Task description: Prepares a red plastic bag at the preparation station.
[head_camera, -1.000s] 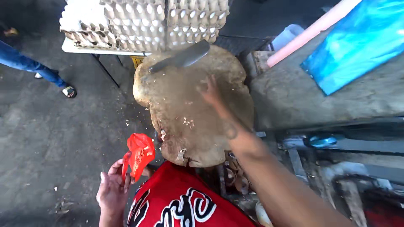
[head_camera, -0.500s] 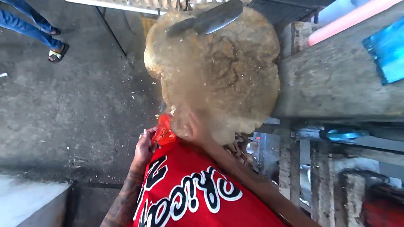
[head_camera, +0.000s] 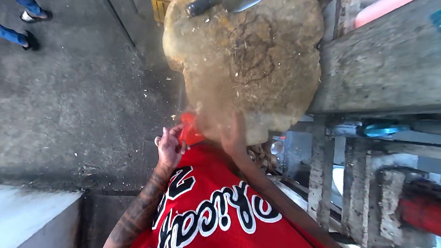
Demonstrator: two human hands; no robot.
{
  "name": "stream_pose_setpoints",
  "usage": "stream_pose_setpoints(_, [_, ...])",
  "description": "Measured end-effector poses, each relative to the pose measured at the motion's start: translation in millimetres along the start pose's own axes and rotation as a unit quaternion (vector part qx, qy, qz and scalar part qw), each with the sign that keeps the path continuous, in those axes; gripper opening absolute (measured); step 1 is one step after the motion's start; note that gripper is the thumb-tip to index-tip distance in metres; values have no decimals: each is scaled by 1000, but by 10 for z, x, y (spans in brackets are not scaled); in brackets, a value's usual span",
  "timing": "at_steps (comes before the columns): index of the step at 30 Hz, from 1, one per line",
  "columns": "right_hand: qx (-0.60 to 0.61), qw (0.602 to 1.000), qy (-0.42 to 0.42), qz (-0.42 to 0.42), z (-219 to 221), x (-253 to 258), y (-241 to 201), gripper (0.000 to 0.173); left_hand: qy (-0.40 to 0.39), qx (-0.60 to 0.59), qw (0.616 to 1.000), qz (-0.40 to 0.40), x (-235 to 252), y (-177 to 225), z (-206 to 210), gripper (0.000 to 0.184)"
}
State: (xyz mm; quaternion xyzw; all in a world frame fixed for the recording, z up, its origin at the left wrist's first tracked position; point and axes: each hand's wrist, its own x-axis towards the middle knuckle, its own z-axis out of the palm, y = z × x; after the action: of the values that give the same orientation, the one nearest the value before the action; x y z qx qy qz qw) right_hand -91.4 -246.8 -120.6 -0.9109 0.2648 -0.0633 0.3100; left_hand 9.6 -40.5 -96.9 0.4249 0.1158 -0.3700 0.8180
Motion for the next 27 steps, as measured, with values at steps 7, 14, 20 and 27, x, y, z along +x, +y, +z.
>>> stream_pose_setpoints(7, [139,949,-167,-230,374,-158,-360,51,5,-6,1000,-6,113,5,78,78])
stream_pose_setpoints(14, [-98,967,-236,24,214,984,-657,59,10,-31,999,27,70,87,12,84])
stream_pose_setpoints(20, [-54,965,-256,-18,141,1054,-721,31,38,-29,996,74,-33,210,47,83])
stream_pose_setpoints(27, [246,960,-71,-116,-76,745,-931,18,11,-54,991,123,-153,319,118,77])
